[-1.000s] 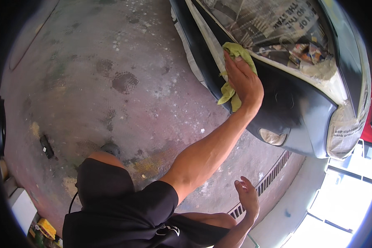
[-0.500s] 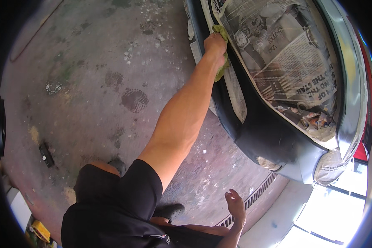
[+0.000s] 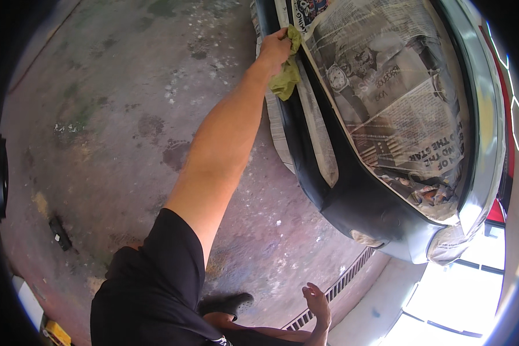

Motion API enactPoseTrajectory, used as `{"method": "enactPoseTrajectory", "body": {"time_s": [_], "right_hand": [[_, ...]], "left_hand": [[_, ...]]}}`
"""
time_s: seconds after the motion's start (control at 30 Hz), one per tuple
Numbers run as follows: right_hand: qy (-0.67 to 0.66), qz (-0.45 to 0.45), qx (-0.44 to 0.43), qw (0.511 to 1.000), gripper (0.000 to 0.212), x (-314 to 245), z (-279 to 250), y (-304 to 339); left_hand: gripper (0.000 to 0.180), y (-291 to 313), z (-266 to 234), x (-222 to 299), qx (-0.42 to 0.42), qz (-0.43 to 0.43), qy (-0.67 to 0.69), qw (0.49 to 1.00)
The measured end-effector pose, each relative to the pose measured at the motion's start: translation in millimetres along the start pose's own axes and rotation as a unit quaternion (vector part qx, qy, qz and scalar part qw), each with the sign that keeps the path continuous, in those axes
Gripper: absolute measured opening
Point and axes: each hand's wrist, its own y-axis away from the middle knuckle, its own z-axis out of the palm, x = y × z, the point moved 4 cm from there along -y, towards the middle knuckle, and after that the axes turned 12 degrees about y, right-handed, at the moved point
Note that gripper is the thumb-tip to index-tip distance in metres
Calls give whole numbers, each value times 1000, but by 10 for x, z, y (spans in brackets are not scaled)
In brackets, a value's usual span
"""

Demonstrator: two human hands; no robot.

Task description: The person wipes a black car bumper with a green cloth, then uses a spray gun to apply a substance to the bumper while continuing to wipe the surface. The bumper is partially covered with newspaper.

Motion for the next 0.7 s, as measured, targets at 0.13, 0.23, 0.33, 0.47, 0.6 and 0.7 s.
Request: {"method": "enactPoseTrajectory", "body": {"time_s": [0.13,0.23,0.33,0.47,0.6,0.7], "right_hand": [[47,-10,-18,999,66,233,114,18],[26,30,-21,999,67,266,94,132],[16,-21,-8,1000,64,43,62,-80],[-16,-8,-15,1000,65,-147,0,-92],[-15,-14,-8,1000,64,-292,-55,-95],[-13,-19,-10,1000,67,-85,66,-47]], "left_hand": [[50,-77,-115,42,-36,26,-144,989],[51,628,153,16,20,79,-276,958],[49,813,36,59,23,105,-257,961],[36,591,-163,295,101,-31,-70,992],[43,107,-486,411,68,-3,-183,981],[44,10,-366,402,20,-2,-235,972]]}}
